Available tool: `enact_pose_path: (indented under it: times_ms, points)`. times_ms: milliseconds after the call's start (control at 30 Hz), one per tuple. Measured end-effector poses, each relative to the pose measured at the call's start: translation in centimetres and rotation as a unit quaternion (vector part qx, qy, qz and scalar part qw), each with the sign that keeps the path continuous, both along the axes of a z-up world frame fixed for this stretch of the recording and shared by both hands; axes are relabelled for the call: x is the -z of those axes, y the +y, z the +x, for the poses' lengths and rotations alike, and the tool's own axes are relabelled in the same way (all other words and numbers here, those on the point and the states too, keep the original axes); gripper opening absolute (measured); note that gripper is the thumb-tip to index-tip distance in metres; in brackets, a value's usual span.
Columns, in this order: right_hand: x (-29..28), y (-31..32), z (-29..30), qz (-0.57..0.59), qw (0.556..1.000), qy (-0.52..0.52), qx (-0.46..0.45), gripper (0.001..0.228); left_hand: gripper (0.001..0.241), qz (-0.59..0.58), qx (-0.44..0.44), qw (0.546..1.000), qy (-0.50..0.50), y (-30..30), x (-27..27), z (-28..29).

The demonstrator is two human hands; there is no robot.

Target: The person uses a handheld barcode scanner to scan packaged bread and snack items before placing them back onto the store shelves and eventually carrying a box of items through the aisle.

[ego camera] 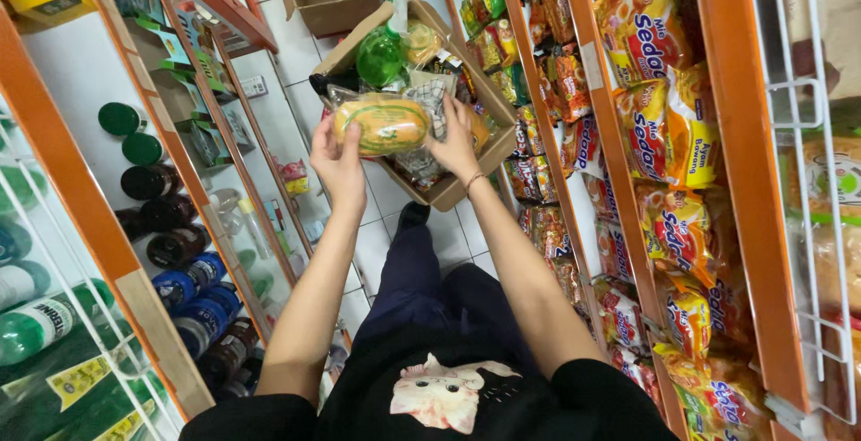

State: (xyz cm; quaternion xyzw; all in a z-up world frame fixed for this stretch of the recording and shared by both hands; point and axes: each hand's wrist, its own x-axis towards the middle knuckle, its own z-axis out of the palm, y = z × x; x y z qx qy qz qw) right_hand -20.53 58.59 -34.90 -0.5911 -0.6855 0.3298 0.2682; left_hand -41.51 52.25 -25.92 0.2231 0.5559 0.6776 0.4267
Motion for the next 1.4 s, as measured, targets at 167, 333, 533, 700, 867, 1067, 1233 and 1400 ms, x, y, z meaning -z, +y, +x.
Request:
enact_pose_path:
  times_ms: [167,333,533,700,867,1067,1233,1400]
  points:
    - [-1.1,0.0,1.9,0.035,0.984,0.132,0.112,0.050,0.053,0.025,0.100,0.995,0.013,1.9,-2.0,1.9]
    - [-6.1,-1.0,5.7,-0.106,0.893,0.431,0.078,0.043,0.088,0.072,0.191,0.978,-0.047,4.2,-6.1,3.3]
    - [-16.0,-4.7,10.2,-0.275,0.767,0.578,-0.041,0.060,0.093,0.082,0.330,0.939,-0.045,4.4,-13.2,7.9]
    - [-22.0,-9.8,13.0,-0.101,0.882,0.453,-0.077,0.067,0.093,0.089,0.445,0.891,0.000,2.3,-17.9,13.2]
    - [-27.3,-16.1,18.1,0.015,0.888,0.450,0.096,0.067,0.097,0.139,0.575,0.797,-0.128,0.5,-21.4,17.5]
    - [-33.2,-25.1,23.4,0.189,0.824,0.476,0.241,0.081,0.094,0.176,0.692,0.694,-0.096,-4.4,-24.2,24.4]
    - [-36.1,-33.7,28.2,0.250,0.818,0.421,0.302,0.076,0.070,0.228,0.725,0.644,-0.090,-10.1,-26.2,31.2]
    - [-38.9,-41.3,32.5,0.296,0.826,0.346,0.334,0.070,0.060,0.287,0.732,0.612,-0.089,-15.8,-29.0,37.0]
